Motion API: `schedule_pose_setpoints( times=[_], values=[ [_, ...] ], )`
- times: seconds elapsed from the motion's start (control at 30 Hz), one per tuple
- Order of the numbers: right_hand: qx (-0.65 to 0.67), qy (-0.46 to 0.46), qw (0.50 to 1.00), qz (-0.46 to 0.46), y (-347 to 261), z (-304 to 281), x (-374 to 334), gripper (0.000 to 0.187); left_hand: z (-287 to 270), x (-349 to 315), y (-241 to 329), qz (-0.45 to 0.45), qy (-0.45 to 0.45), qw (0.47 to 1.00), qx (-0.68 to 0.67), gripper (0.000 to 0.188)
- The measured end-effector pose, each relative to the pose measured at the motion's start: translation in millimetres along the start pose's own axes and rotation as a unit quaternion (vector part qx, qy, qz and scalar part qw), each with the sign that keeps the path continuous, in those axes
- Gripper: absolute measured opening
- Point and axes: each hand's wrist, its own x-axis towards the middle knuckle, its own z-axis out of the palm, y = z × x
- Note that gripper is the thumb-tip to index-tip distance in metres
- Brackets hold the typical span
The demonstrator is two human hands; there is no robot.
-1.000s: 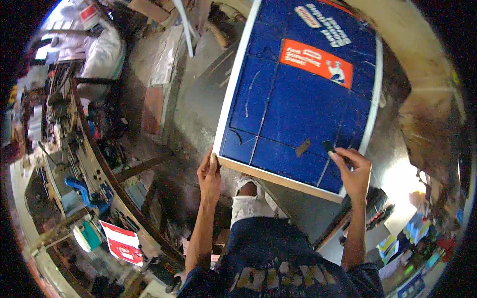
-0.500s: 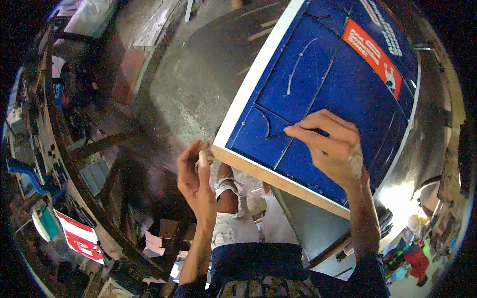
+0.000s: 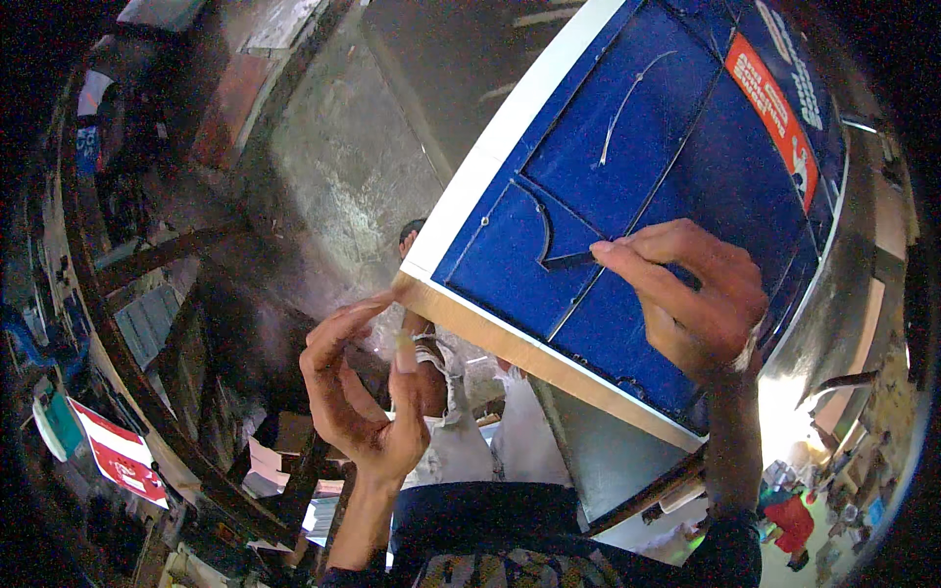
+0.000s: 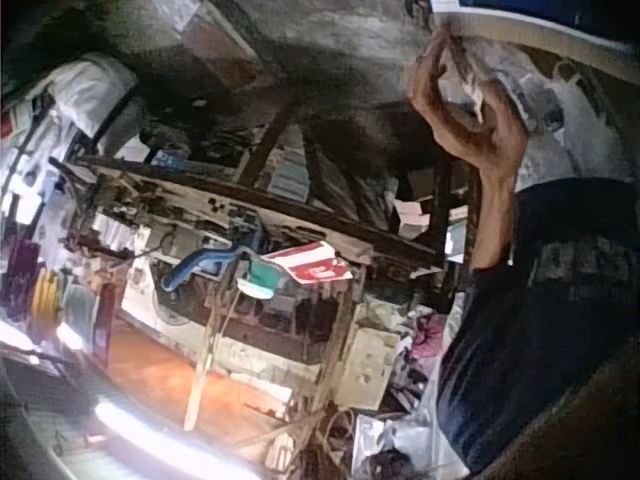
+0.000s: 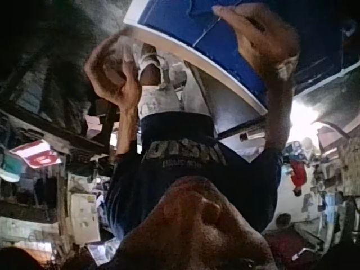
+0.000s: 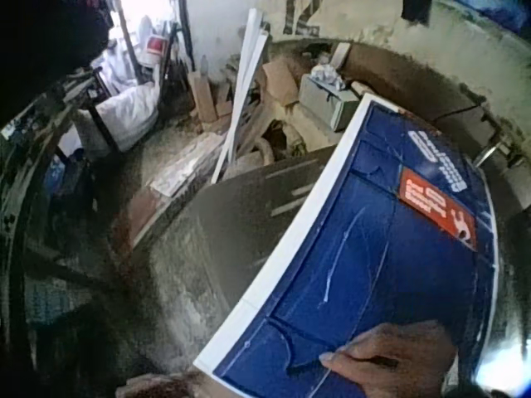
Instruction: The person assembles a die-cutting form by hammering steel rules into a wooden board, grinding small notches into a rule using a bench grinder, and securing the rule into the board with pliers and a hammer.
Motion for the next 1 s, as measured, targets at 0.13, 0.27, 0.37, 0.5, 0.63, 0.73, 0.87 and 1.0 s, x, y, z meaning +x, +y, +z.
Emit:
schedule_pose_setpoints(
  times=[0.13, 0.27, 0.37, 0.5, 0.63, 0.73, 0.87, 1.0],
  values=[
    [-0.002, -0.016, 1.000, -0.024, 7, -2, -5, 0.045, 9, 23, 27, 0.077, -0.039, 0.994, 0.071, 0.040],
    [-0.011, -0.016, 0.999, -0.034, 5, -1, -5, 0.044, 26, 37, 34, 0.054, -0.089, 0.992, 0.068, 0.039],
    [-0.004, -0.034, 0.999, -0.031, 1, -5, -1, 0.042, 35, 50, 41, 0.130, -0.174, 0.966, 0.142, 0.039],
    [0.013, -0.057, 0.998, -0.007, -1, -9, -2, 0.043, 54, 51, 24, 0.161, -0.144, 0.972, 0.092, 0.031],
    [0.024, -0.114, 0.993, 0.025, 3, -22, 7, 0.038, 53, 61, 27, 0.178, -0.172, 0.965, 0.088, 0.028],
    [0.071, -0.156, 0.982, 0.074, 9, -31, 9, 0.037, 56, 64, 34, 0.157, -0.192, 0.963, 0.104, 0.028],
    [0.140, -0.133, 0.971, 0.139, 9, -35, 4, 0.039, 54, 64, 35, 0.156, -0.182, 0.965, 0.108, 0.026],
    [0.165, -0.117, 0.968, 0.146, 8, -30, 4, 0.042, 55, 66, 34, 0.157, -0.179, 0.966, 0.101, 0.025]
  ],
)
